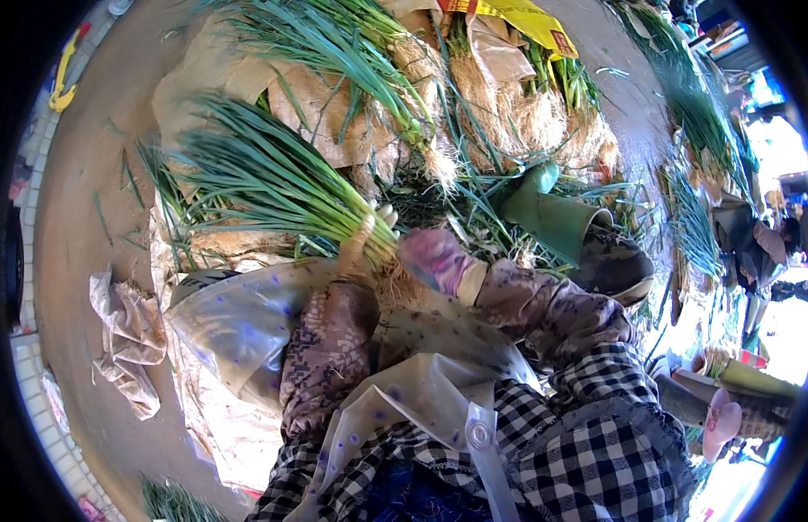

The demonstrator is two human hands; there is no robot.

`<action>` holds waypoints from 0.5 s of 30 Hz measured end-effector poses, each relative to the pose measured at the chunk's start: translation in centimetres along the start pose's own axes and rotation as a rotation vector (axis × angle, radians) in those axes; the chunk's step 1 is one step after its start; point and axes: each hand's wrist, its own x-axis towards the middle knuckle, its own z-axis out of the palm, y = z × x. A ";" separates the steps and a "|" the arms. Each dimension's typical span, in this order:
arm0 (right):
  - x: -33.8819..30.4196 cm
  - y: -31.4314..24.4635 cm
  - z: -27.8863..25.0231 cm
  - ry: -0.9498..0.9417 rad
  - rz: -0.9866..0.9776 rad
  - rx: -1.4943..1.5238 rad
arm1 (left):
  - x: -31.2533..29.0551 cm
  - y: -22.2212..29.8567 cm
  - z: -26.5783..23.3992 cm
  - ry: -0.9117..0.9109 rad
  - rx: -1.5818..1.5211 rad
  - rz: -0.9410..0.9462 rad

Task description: The person cleans and bundles leeks by hand, removing outer leaves and arranging them in a pile.

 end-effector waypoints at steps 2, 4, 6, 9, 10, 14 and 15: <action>0.8 -1.6 1.2 -0.155 -0.057 -0.540 | -0.7 0.0 -1.1 0.199 0.061 -0.005; 1.7 -6.0 2.7 -0.241 -0.102 -0.925 | -1.4 0.8 -1.7 0.188 0.138 -0.033; 2.7 -9.3 2.0 0.009 -0.133 -0.820 | -2.4 2.2 3.4 0.209 0.298 0.137; 4.0 -10.7 2.9 0.027 -0.569 -0.928 | -2.0 1.2 4.0 0.237 0.446 0.263; 4.4 -10.2 3.9 -0.096 -0.565 -0.642 | -1.5 0.1 2.8 0.233 0.528 0.327; 6.5 -7.5 7.8 0.019 -0.168 -0.472 | -1.8 -2.9 2.0 0.014 0.951 0.271; 6.9 -6.3 8.0 0.121 -0.023 -0.401 | -3.4 -2.0 4.2 0.011 1.210 0.147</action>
